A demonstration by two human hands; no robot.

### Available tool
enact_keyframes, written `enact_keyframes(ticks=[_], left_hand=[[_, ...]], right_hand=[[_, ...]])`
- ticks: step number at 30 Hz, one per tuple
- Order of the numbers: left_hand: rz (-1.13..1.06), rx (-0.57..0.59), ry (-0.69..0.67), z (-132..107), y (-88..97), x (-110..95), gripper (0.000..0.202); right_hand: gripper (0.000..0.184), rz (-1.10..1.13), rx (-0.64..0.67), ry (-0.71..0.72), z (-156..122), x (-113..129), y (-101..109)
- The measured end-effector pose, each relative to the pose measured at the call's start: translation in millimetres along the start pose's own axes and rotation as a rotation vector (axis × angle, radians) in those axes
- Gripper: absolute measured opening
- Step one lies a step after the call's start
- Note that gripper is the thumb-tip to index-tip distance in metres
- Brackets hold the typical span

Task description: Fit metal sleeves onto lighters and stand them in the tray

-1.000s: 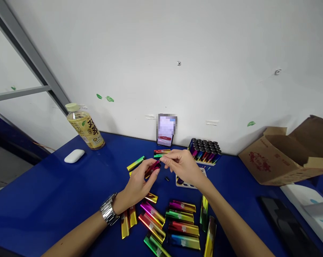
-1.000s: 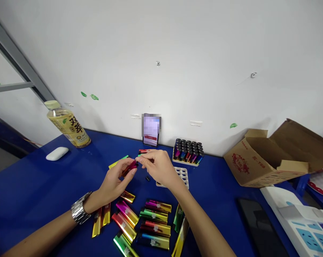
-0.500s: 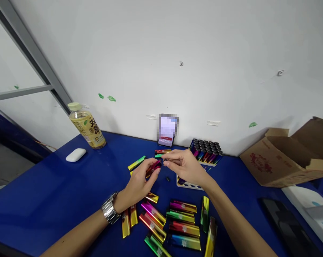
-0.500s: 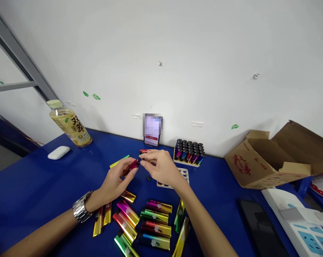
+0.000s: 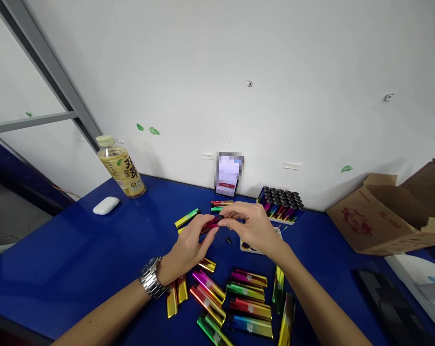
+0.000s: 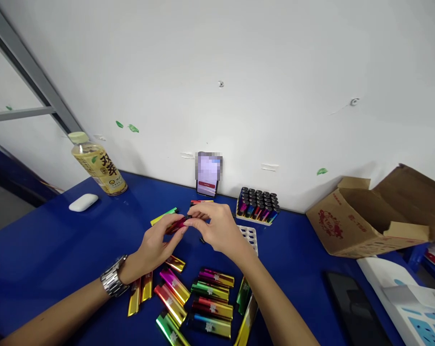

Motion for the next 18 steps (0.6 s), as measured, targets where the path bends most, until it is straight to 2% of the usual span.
enact_keyframes(ticks=[10,18], left_hand=[[0.062,-0.032,-0.044,-0.6,2.7,-3.2,0.023],[0.013,-0.045,-0.117,-0.1,4.3,-8.3,0.030]], right_hand=[[0.009,-0.066,0.007,0.030,-0.3,5.7,2.5],[0.013,-0.183,0.030,0.191,-1.0,19.0,1.6]])
Point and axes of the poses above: each hand's wrist, its own z-axis towards the middle knuckle, its own y-axis out of the back of the hand, x = y × z, the point moved 9 cm from there along z, towards the middle knuckle, and after that the axes turned 3 degrees about y, right-handed, at the moved point
